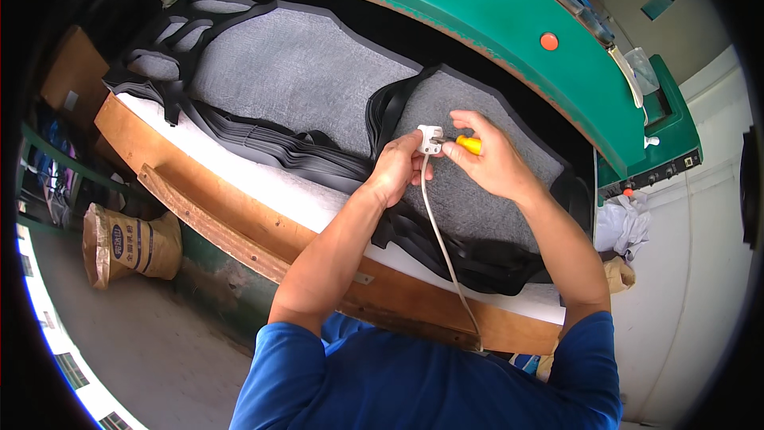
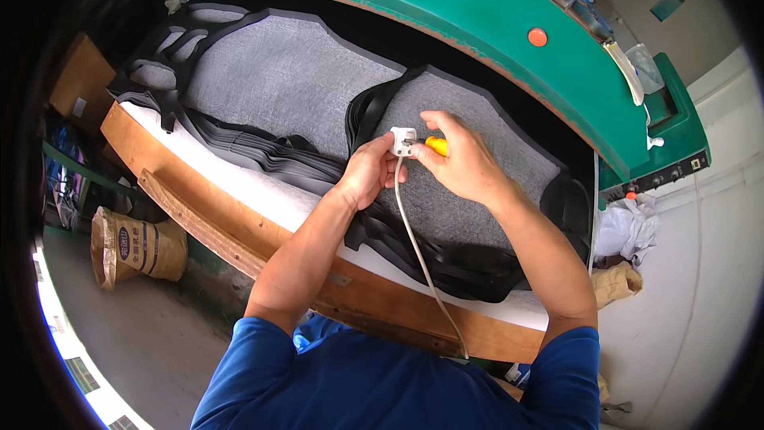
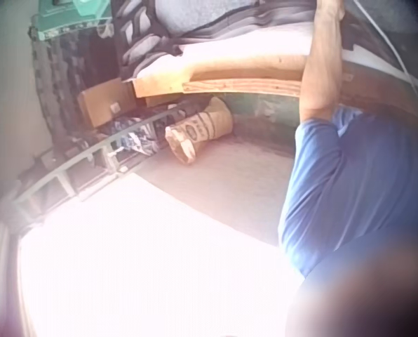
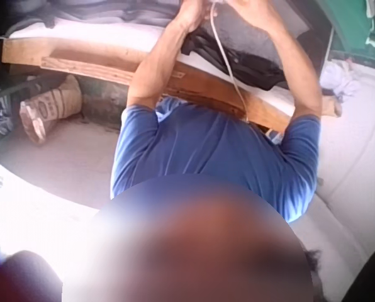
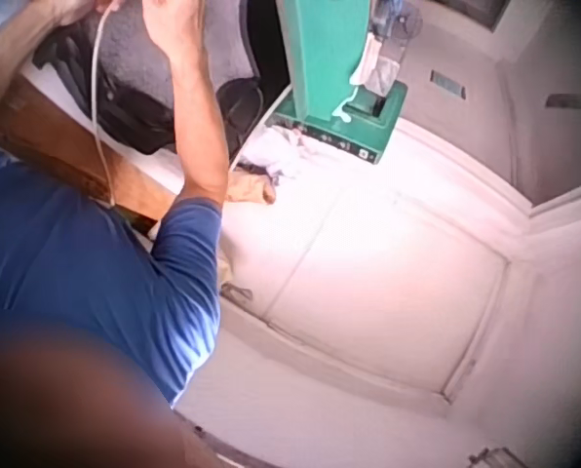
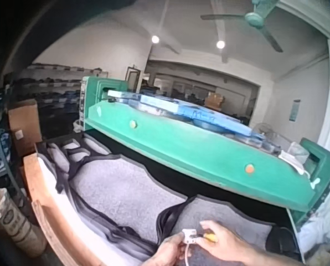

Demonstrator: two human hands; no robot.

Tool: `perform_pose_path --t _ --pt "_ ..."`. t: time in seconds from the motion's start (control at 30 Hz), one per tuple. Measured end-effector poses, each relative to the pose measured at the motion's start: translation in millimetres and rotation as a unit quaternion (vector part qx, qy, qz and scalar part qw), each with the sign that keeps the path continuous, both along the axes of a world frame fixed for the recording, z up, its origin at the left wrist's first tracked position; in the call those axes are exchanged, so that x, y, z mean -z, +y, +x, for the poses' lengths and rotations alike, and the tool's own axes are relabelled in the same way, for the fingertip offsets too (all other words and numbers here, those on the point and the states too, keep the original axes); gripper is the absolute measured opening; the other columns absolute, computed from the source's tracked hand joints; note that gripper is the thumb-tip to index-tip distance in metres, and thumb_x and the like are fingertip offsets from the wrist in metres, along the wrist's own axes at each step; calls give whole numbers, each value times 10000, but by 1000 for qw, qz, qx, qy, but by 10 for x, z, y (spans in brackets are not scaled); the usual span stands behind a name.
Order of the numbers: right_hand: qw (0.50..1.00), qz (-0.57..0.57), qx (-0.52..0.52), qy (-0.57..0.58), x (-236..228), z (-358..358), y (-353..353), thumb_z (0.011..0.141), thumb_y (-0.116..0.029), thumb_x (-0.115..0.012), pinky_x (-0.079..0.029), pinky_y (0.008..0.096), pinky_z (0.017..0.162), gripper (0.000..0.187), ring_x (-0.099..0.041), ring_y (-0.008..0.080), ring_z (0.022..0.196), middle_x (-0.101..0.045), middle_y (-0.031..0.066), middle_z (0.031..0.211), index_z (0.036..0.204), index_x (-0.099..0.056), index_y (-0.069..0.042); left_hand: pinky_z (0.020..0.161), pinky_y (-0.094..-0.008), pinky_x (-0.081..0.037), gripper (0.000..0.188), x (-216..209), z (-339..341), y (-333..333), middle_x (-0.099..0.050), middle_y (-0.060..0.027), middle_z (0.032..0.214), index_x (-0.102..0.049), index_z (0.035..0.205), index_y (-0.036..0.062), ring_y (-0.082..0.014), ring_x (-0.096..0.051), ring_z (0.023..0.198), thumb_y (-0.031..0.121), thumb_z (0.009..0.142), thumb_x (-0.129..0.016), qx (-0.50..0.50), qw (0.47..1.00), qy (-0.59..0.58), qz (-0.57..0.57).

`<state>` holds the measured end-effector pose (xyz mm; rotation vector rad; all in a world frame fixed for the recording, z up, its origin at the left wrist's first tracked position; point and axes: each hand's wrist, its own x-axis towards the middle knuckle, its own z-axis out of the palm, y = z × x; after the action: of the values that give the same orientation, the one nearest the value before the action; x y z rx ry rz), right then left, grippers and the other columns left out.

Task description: Operate an industrial pressing machine to shape material components and use a screwdriver to wire a power plug.

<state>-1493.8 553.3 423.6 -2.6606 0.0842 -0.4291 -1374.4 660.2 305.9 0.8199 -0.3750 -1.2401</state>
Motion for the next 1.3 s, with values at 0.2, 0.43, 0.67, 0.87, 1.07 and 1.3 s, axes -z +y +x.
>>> perform_pose_path --t 0.2,0.43,0.67,0.87,1.07,1.3 --pt "998 46 40 -16 76 -67 32 790 30 -665 -492 364 899 437 -592 308 1111 -588 169 1204 1213 -558 -6 498 -249 -384 345 9 -3 -2 -666 -84 937 -565 1145 37 -134 -566 594 310 1034 -385 -19 999 28 -16" --pt "998 -13 62 26 199 -280 -68 785 54 -652 -509 368 816 370 -644 309 963 -650 154 999 1141 -580 -12 514 -265 -457 339 -4 18 15 -657 -101 948 -556 1142 27 -166 -625 640 321 1022 -436 9 1000 14 -18" --pt "971 173 140 -87 461 -232 -141 838 -21 -695 -488 289 606 293 -580 141 724 -618 89 920 1051 -493 -28 635 -309 -581 338 -35 22 23 -667 -122 973 -558 1156 25 -210 -686 759 318 1007 -480 3 1000 15 -6" --pt "871 451 192 -35 707 -84 -14 853 -134 -740 -372 196 385 333 -559 71 576 -612 81 852 1023 -474 -28 681 -308 -583 332 -73 -18 25 -665 -101 969 -548 1153 21 -182 -688 814 287 961 -595 8 999 -25 -18" --pt "800 545 207 -143 878 -188 -21 868 -51 -679 -456 243 476 255 -639 145 734 -639 66 907 1048 -498 -59 740 -348 -593 317 -1 -10 6 -663 -131 1024 -530 1175 19 -246 -691 930 272 984 -553 7 999 -31 -7" --pt "733 642 180 -134 1020 -411 -126 883 -94 -670 -469 264 540 219 -650 153 802 -658 74 965 1046 -528 -62 765 -360 -597 324 46 -3 21 -652 -156 1047 -516 1199 -9 -257 -688 934 256 1015 -486 8 999 32 -14"
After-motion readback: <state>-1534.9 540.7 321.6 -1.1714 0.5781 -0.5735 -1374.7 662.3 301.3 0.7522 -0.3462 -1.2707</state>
